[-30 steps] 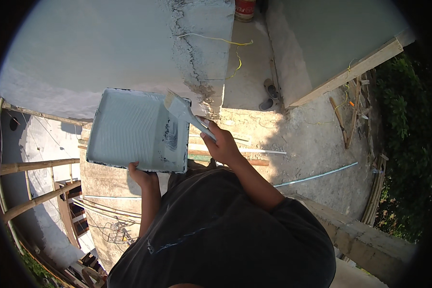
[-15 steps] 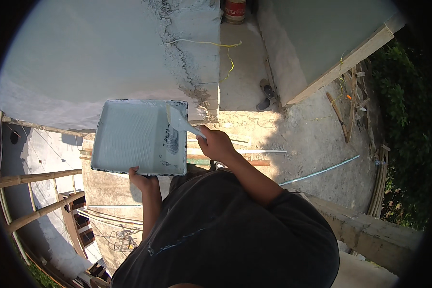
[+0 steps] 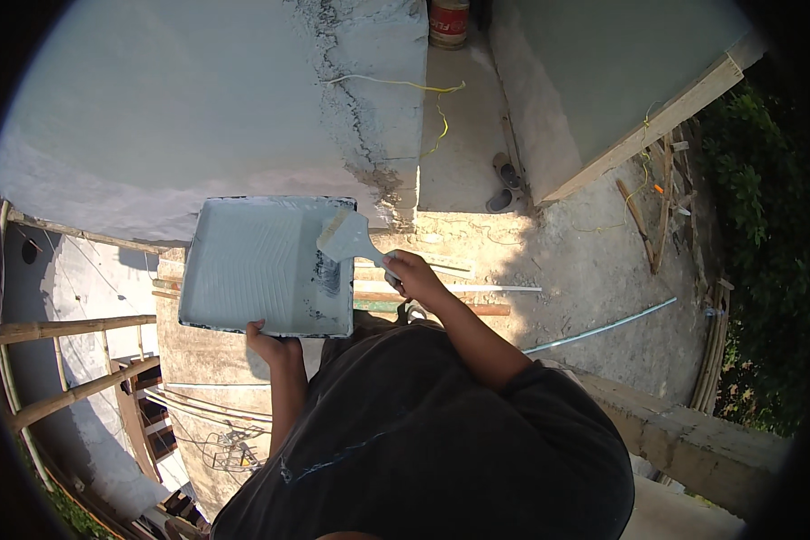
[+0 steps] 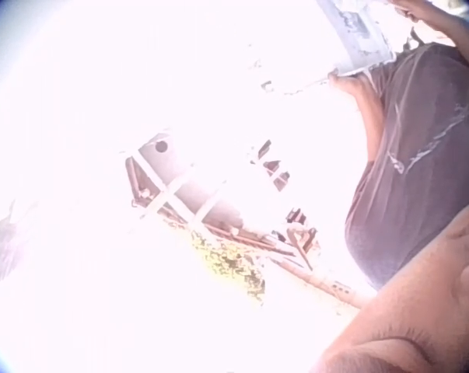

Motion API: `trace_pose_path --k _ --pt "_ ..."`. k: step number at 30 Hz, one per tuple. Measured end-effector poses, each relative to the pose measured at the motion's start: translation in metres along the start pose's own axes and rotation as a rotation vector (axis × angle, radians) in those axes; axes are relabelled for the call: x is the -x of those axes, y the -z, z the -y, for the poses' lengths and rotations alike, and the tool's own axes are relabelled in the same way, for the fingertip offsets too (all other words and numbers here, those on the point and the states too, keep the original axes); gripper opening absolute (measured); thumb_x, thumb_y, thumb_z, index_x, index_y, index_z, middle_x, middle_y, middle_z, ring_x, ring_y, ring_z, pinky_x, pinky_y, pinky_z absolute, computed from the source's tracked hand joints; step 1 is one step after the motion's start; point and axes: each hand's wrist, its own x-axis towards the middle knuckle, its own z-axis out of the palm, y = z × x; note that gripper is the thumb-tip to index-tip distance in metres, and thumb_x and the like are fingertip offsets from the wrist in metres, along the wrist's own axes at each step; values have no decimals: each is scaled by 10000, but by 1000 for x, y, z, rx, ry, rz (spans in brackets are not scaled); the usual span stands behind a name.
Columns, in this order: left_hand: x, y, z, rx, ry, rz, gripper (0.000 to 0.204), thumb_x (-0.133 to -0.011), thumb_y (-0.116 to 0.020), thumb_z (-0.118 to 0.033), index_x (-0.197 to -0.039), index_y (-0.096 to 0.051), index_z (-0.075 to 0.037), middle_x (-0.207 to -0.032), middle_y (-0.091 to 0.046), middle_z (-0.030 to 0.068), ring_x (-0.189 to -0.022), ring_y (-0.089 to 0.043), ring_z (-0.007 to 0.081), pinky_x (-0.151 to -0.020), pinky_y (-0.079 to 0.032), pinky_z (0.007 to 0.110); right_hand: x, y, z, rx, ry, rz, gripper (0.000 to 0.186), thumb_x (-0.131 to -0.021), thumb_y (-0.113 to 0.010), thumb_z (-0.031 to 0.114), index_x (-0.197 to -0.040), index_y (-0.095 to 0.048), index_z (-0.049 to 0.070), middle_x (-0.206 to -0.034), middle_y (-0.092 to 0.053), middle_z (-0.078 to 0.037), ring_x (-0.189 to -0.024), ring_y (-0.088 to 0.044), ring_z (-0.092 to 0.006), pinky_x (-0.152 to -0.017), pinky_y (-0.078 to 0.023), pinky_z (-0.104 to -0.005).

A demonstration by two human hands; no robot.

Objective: The person paints an exterior concrete wall with white paint using a paintbrush and a paint tray.

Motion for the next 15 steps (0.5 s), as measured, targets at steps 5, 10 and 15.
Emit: trace_pose_path --k 5,10,15 --pt "-6 6 -7 8 3 -66 595 -663 -456 -203 -1236 -460 -43 -1181 -518 117 -1121 -497 308 -960 -401 478 4 -6 -1 -200 -61 63 230 -968 -453 265 -989 -525 47 -813 -536 -61 -632 -476 -138 -534 -386 -271" --pt "-10 13 -13 21 -15 -94 598 -665 -460 -213 -1239 -460 -45 -1186 -516 116 -1126 -491 311 -964 -394 480 -7 -10 -4 -302 -168 155 155 -972 -414 195 -1074 -480 98 -798 -577 -47 -600 -504 -116 -487 -390 -248" --pt "-14 31 -19 32 -36 -119 605 -667 -460 -217 -1248 -457 -46 -1192 -513 120 -1131 -486 314 -963 -392 482 -51 9 -33 -542 -248 38 219 -948 -408 272 -1038 -482 87 -719 -510 -28 -456 -380 -95 -364 -263 -221"
